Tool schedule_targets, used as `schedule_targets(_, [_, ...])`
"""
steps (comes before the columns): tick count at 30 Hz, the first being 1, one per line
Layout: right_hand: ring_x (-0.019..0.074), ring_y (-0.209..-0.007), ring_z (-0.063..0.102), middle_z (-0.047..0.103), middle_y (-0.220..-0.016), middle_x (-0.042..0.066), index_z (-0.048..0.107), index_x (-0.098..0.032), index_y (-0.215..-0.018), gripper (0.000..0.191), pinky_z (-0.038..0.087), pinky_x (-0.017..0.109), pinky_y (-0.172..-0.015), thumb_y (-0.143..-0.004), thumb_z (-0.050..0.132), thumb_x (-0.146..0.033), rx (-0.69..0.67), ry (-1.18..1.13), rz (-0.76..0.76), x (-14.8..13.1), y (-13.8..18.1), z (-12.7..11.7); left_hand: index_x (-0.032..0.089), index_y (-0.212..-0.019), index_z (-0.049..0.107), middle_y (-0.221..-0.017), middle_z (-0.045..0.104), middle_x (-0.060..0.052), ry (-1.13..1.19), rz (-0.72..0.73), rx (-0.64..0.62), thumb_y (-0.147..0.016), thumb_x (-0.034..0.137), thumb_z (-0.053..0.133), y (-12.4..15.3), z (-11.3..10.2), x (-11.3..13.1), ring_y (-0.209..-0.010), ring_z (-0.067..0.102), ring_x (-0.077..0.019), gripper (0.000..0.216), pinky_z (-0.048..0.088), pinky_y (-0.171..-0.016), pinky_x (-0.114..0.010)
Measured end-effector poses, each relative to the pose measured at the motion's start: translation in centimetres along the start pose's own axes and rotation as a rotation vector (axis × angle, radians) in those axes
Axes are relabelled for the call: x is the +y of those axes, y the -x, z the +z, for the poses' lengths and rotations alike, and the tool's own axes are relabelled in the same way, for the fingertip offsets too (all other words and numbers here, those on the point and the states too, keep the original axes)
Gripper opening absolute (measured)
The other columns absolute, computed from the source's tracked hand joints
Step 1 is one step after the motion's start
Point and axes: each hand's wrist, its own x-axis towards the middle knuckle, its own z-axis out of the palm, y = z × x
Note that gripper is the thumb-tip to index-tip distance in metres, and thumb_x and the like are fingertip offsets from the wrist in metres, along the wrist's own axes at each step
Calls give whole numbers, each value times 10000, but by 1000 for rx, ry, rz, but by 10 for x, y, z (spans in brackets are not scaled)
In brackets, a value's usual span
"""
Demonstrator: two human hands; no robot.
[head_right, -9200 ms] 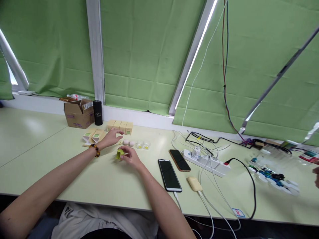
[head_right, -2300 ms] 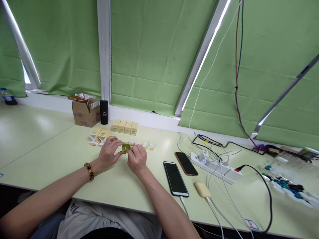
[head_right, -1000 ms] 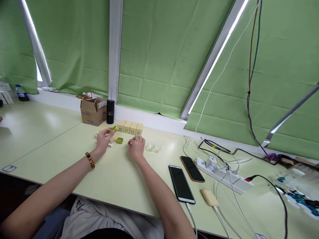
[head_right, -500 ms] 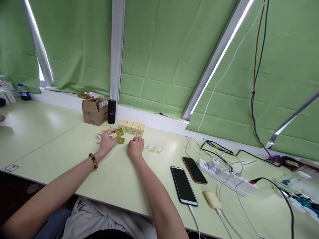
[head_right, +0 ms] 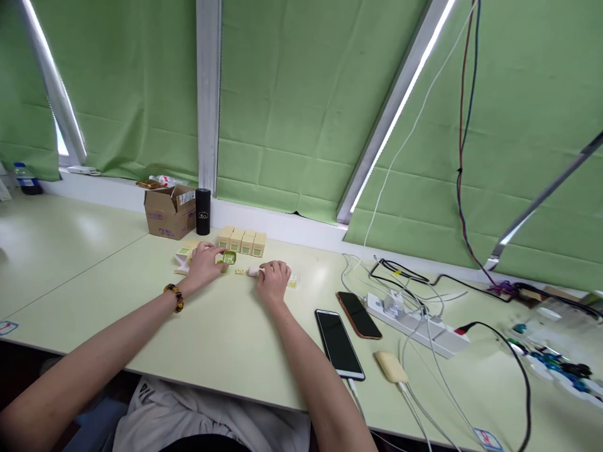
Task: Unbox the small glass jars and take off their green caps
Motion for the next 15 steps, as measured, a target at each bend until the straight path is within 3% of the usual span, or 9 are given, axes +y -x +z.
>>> schedule_targets(9, [300,-1188,474,712,-1142,97,709,-210,-1132,284,326,444,-1032,-916,534,-153,-33,-111,118,23,-25,-14,222,-1220,744,-1168,742,-132,62,-43,-5,-842,321,733,-4,13,-1,-1310,448,-399,391,348,-1035,-514])
schedule_targets(15, [316,-1326,392,651,-1336,93,766,-247,-1179,324,281,462,-1113,-861,709,-219,-334,58,-283,-2,-27,-7,229,-1227,738,-1188,740,-114,28,-47,15,-824,310,763,2,13,-7,-1339,431,-379,413,353,-1034,-485])
